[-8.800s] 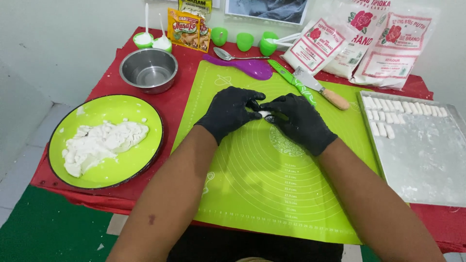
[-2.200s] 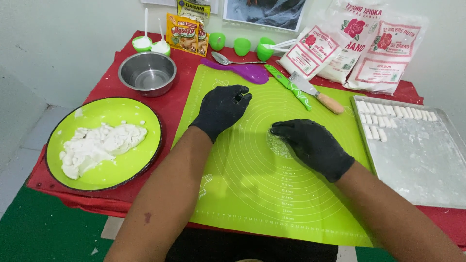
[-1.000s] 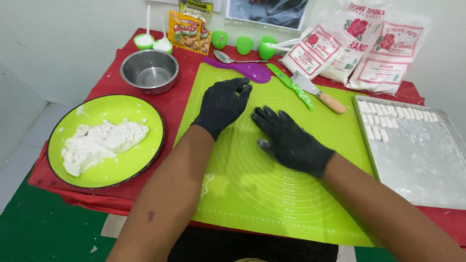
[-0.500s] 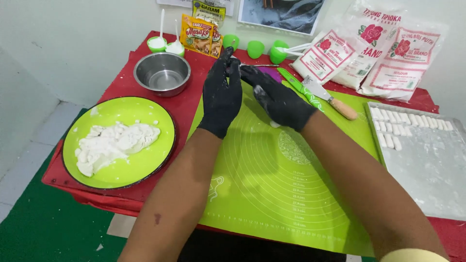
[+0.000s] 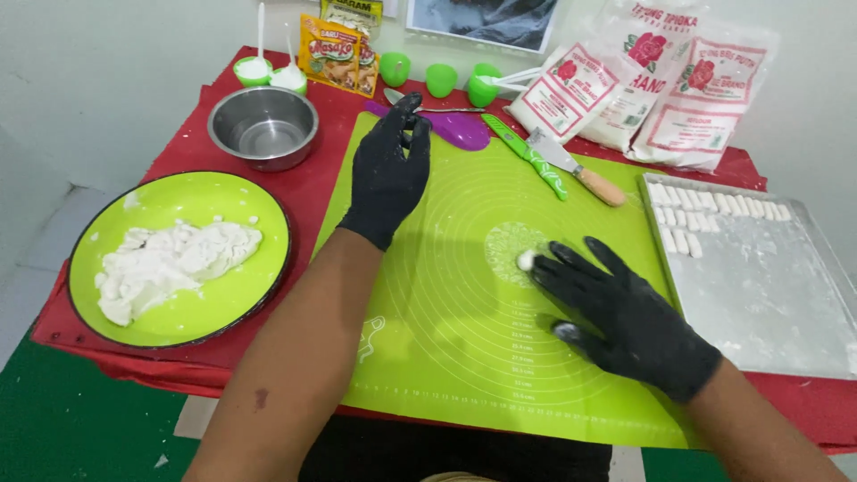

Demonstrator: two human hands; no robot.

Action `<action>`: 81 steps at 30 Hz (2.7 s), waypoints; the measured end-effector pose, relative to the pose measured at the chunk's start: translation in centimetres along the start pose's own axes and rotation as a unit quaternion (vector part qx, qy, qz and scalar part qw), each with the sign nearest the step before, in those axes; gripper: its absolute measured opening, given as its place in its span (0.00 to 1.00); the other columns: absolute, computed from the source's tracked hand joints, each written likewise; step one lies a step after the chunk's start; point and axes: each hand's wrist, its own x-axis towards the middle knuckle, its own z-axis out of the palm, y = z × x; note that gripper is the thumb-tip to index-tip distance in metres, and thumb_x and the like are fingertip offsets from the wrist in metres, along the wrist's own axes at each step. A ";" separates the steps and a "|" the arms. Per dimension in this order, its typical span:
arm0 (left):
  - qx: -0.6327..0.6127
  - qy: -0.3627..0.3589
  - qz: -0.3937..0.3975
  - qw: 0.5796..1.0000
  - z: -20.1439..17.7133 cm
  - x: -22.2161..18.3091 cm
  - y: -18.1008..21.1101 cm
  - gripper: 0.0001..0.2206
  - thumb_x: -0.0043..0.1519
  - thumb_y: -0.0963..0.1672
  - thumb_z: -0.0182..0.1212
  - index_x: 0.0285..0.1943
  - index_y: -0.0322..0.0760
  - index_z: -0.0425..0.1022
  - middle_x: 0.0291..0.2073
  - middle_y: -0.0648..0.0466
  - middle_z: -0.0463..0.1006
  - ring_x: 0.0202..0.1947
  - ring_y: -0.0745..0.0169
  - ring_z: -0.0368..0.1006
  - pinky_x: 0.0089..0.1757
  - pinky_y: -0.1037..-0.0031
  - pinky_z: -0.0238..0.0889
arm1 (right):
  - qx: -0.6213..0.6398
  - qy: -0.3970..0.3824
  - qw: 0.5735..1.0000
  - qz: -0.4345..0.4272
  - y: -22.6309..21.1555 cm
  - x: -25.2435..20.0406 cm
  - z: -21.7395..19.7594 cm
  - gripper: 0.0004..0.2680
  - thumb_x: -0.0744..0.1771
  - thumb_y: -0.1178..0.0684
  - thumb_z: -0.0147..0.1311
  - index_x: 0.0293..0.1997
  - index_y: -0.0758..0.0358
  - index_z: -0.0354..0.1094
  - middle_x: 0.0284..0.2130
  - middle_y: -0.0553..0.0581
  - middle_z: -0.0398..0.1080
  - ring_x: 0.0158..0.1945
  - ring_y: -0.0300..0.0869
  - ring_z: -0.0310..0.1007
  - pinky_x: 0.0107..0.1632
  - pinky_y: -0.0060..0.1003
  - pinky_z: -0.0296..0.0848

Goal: Cutting dough into small pieces and rolling them into cylinders before placing them on a tray.

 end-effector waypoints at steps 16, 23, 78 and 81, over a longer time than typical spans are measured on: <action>0.011 -0.044 -0.053 0.998 0.0 -0.1 -0.5 0.16 0.64 0.46 0.63 0.62 0.54 0.78 0.39 0.53 0.84 0.37 0.56 0.81 0.38 0.66 0.74 | 0.106 0.000 0.994 0.036 1.9 8.6 4.6 0.23 0.71 0.43 0.42 0.77 0.53 0.52 0.74 0.59 0.53 0.77 0.55 0.47 0.76 0.55 0.40; -0.069 -0.002 -0.071 0.995 -0.2 0.4 0.4 0.14 0.68 0.46 0.56 0.62 0.53 0.76 0.42 0.46 0.84 0.45 0.46 0.81 0.43 0.59 0.75 | -0.109 0.173 0.973 -0.104 8.9 20.6 11.8 0.17 0.73 0.56 0.46 0.74 0.61 0.60 0.72 0.68 0.56 0.76 0.62 0.51 0.74 0.63 0.43; -0.083 0.016 0.001 0.996 -1.4 0.9 1.0 0.15 0.72 0.44 0.51 0.67 0.42 0.70 0.58 0.48 0.80 0.58 0.53 0.78 0.59 0.65 0.71 | 0.210 0.101 0.971 0.048 5.9 21.0 5.1 0.19 0.74 0.45 0.34 0.73 0.62 0.53 0.69 0.72 0.59 0.73 0.63 0.56 0.71 0.56 0.54; -0.046 -0.007 0.028 0.999 0.0 0.3 -0.6 0.15 0.70 0.41 0.51 0.65 0.42 0.72 0.49 0.52 0.84 0.50 0.56 0.80 0.50 0.67 0.72 | 0.168 -0.102 0.969 0.150 3.7 15.9 4.8 0.26 0.71 0.38 0.35 0.78 0.58 0.42 0.77 0.61 0.41 0.80 0.48 0.36 0.76 0.47 0.30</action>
